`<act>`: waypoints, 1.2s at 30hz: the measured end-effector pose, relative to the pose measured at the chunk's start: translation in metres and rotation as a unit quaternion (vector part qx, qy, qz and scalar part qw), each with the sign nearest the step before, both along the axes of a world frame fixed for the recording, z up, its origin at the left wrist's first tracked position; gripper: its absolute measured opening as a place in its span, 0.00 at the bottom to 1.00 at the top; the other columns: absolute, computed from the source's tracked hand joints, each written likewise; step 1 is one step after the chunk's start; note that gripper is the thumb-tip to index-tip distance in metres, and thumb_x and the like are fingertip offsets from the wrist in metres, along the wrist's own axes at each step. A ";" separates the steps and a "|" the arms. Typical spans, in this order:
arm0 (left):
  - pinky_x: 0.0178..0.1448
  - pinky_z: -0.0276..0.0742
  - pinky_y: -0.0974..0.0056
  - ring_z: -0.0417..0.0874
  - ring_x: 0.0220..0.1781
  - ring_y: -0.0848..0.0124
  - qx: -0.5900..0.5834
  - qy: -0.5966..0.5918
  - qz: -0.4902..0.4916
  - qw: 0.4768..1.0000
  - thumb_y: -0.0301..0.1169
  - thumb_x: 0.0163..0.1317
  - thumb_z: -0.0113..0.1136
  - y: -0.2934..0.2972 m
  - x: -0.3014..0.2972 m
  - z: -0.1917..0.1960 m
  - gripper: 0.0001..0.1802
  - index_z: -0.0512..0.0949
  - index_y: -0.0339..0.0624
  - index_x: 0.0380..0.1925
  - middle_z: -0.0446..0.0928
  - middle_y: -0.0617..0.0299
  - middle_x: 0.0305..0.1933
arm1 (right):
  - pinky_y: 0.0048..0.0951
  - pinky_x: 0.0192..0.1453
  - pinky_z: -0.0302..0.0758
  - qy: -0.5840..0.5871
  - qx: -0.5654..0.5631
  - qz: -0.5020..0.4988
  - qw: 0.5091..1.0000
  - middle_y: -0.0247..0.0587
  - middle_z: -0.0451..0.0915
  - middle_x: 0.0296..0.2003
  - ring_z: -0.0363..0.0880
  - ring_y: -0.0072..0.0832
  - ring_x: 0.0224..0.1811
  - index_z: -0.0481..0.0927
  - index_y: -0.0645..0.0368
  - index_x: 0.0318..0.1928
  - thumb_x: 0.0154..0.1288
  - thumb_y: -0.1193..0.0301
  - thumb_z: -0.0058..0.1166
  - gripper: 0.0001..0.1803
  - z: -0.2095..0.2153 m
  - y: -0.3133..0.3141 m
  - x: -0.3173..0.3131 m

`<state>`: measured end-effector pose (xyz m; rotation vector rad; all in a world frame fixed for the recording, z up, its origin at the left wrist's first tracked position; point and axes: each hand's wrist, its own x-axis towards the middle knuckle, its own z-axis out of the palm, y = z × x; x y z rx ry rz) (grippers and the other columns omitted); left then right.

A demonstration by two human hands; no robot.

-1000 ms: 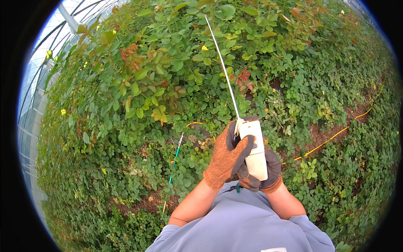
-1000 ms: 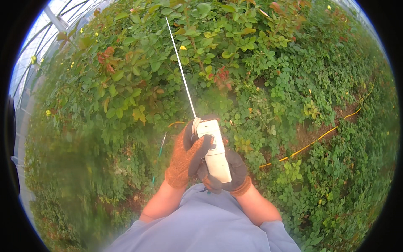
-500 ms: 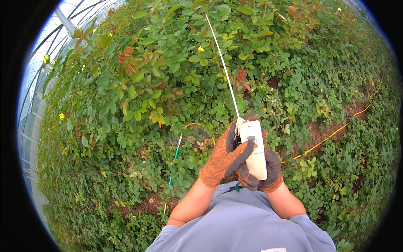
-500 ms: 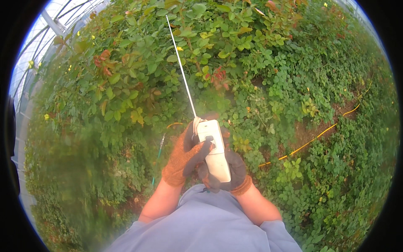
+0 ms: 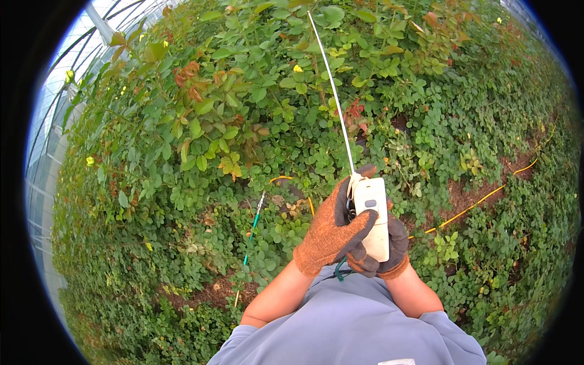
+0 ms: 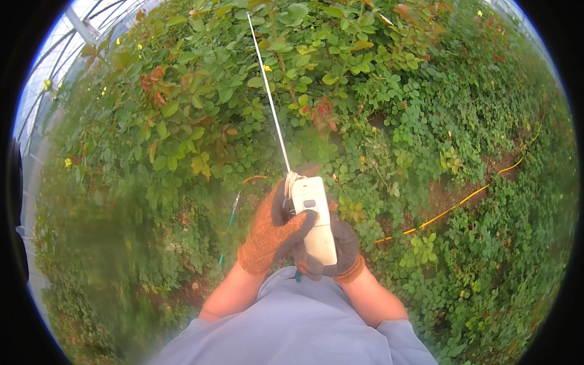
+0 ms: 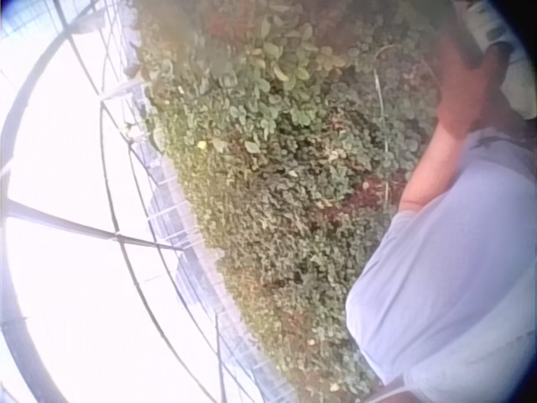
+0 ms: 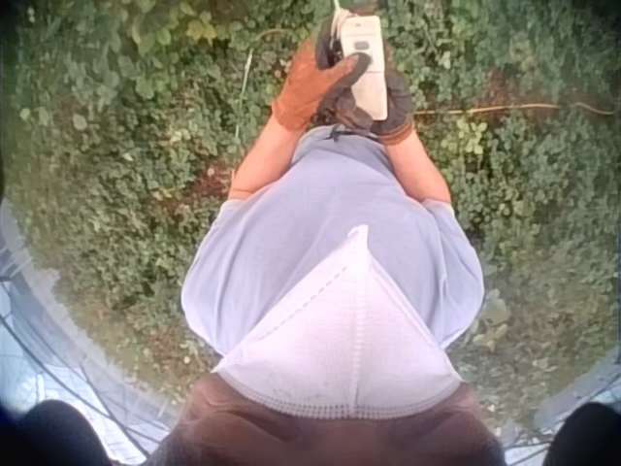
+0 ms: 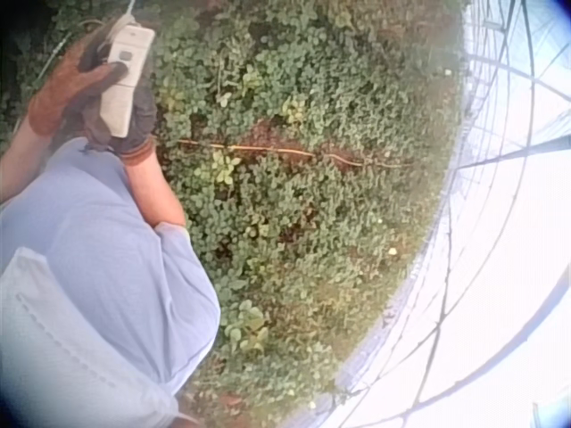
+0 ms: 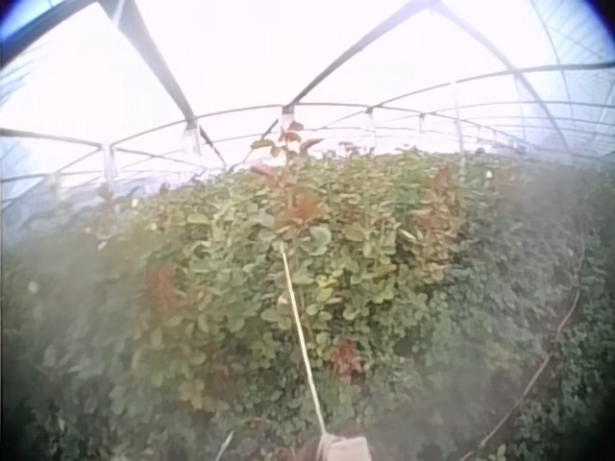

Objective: The person assembles a drip irrigation system by connecting a black plastic fitting to a brass connector and attaching it to a long white tube. They then put on gloves and use a handheld device with an antenna to scan the plants in the greenhouse.

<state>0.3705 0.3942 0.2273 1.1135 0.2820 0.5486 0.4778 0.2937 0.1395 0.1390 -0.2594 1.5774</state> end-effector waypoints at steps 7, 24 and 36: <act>0.61 0.76 0.63 0.80 0.56 0.69 0.109 0.056 0.039 0.992 0.23 0.65 0.58 0.002 -0.001 0.000 0.33 0.61 0.37 0.70 0.77 0.55 0.55 | 0.41 0.48 0.82 0.007 0.018 0.010 1.000 0.52 0.78 0.53 0.82 0.42 0.48 0.65 0.60 0.67 0.71 0.54 0.48 0.32 0.004 0.002 -0.002; 0.55 0.77 0.66 0.80 0.49 0.74 -0.016 0.013 0.048 0.999 0.27 0.68 0.59 -0.001 -0.008 -0.013 0.24 0.70 0.36 0.63 0.79 0.59 0.49 | 0.35 0.45 0.82 -0.061 -0.034 -0.060 0.996 0.45 0.78 0.53 0.82 0.35 0.46 0.65 0.57 0.65 0.69 0.55 0.54 0.31 -0.007 0.001 -0.011; 0.59 0.75 0.61 0.81 0.51 0.68 0.078 -0.021 0.074 0.994 0.33 0.64 0.62 0.003 -0.020 -0.038 0.30 0.68 0.38 0.65 0.81 0.54 0.52 | 0.45 0.69 0.72 -0.148 -0.065 -0.100 0.982 0.46 0.70 0.67 0.73 0.41 0.66 0.61 0.52 0.72 0.65 0.54 0.58 0.39 -0.021 0.000 -0.011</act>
